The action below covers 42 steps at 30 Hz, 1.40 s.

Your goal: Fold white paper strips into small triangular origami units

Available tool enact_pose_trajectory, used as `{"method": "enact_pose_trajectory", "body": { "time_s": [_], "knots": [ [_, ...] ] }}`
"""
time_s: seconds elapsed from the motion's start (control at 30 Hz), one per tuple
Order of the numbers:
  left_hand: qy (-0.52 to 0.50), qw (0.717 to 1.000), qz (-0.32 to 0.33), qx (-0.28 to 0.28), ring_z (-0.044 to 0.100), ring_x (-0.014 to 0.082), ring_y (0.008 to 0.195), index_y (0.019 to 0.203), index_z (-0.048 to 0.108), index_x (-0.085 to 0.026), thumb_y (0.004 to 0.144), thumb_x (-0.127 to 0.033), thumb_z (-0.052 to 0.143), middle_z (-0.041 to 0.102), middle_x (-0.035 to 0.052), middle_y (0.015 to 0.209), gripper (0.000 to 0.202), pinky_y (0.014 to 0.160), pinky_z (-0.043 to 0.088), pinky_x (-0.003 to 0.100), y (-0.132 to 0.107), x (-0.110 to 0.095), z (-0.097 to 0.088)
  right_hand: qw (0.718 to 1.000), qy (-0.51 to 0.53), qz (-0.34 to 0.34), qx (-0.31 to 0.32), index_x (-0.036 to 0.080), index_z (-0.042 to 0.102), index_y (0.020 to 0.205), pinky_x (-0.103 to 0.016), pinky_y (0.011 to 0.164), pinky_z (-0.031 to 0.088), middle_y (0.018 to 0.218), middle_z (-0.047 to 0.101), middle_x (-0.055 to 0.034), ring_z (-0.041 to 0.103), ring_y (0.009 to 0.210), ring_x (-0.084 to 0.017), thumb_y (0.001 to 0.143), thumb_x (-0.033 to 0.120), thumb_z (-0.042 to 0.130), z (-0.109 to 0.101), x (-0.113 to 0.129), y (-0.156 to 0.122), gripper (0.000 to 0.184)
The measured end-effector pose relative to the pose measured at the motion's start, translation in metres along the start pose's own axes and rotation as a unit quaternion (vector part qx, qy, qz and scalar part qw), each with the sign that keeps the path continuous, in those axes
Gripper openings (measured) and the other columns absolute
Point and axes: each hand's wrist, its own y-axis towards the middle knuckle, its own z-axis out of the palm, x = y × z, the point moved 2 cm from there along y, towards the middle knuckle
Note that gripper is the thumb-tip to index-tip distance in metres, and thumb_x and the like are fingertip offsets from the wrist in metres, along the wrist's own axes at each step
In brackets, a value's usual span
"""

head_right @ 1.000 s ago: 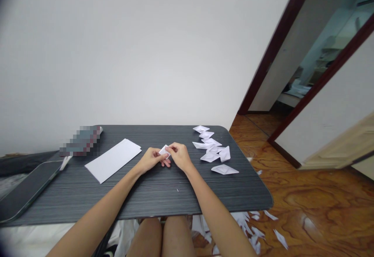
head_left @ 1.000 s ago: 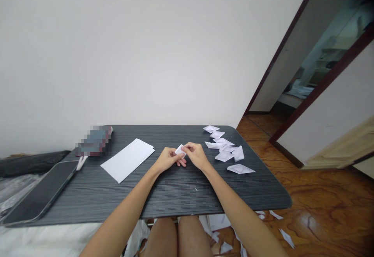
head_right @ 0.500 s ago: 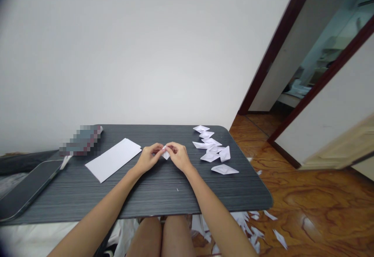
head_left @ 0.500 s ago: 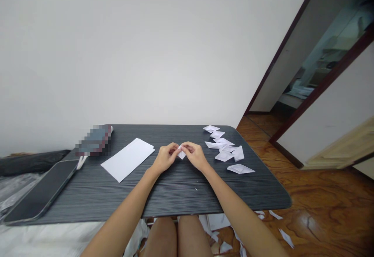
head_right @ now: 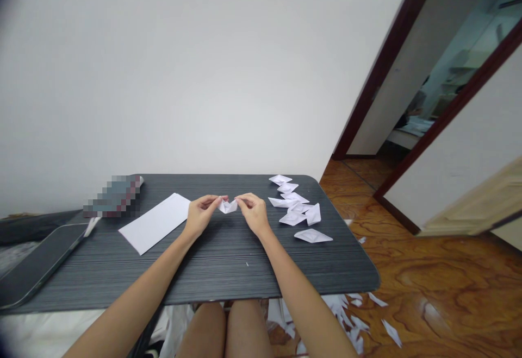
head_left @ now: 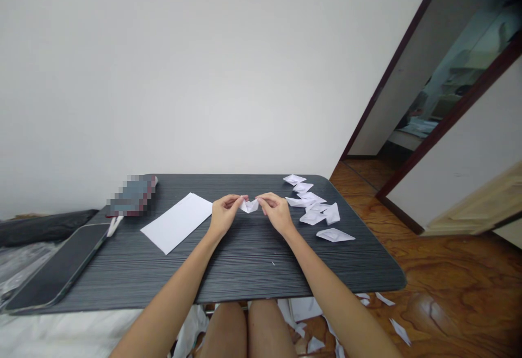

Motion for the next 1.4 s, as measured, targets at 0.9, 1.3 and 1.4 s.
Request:
{"method": "enact_pose_trajectory", "body": {
  "time_s": [0.9,1.3,1.4],
  "knots": [
    [0.229,0.959,0.110,0.126,0.057,0.0154,0.074,0.082,0.057,-0.017,0.078,-0.025,0.043,0.062,0.0053,0.082,0.017,0.071,0.044,0.027,-0.002,0.001,-0.012,0.941,-0.241,-0.155,0.179,0.017,0.058,0.084,-0.025,0.070,0.040,0.085,0.054,-0.0051,0.051,0.074,-0.013,0.071,0.004,0.039,-0.015,0.019,-0.010,0.026],
    [0.217,0.954,0.101,0.178,0.057,0.0158,0.075,0.084,0.057,-0.018,0.074,-0.029,0.050,0.062,0.0045,0.082,0.016,0.073,0.044,0.028,-0.003,0.002,-0.009,0.950,-0.198,-0.148,0.188,0.016,0.058,0.075,-0.027,0.071,0.041,0.081,0.058,-0.0056,0.053,0.076,-0.015,0.077,0.016,0.048,-0.019,0.015,-0.006,0.011],
    [0.209,0.956,0.098,0.178,0.058,0.0164,0.078,0.090,0.058,-0.018,0.075,-0.029,0.050,0.063,0.0054,0.087,0.021,0.075,0.044,0.028,-0.003,0.003,-0.009,0.950,-0.188,-0.147,0.201,0.017,0.059,0.087,-0.028,0.074,0.042,0.088,0.058,-0.0061,0.054,0.079,-0.015,0.074,0.016,0.053,-0.019,0.013,-0.008,0.015]
  ]
}}
